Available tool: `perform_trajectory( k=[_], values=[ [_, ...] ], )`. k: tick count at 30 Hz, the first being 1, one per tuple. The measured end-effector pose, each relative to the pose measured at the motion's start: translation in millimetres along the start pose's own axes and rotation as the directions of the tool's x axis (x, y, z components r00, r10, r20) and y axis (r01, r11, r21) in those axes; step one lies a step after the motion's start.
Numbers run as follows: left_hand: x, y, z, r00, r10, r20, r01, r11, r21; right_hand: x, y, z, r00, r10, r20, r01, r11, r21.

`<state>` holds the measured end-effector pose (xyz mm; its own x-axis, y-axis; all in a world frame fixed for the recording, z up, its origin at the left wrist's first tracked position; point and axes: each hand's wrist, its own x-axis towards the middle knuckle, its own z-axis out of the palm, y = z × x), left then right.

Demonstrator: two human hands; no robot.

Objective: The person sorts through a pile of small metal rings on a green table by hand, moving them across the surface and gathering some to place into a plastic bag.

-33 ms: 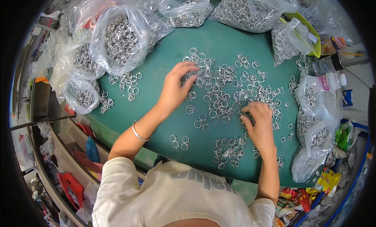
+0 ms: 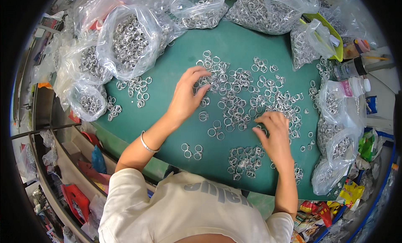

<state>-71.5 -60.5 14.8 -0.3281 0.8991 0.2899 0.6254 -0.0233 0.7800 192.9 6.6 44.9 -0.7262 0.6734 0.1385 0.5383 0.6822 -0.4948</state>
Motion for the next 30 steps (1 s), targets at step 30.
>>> perform_trajectory(
  k=[30],
  values=[
    [-160,91,78,0.888,0.255,0.384,-0.266,0.964,-0.027,-107,-17,40,0.965,0.178,-0.195,-0.120,0.953,0.278]
  ],
)
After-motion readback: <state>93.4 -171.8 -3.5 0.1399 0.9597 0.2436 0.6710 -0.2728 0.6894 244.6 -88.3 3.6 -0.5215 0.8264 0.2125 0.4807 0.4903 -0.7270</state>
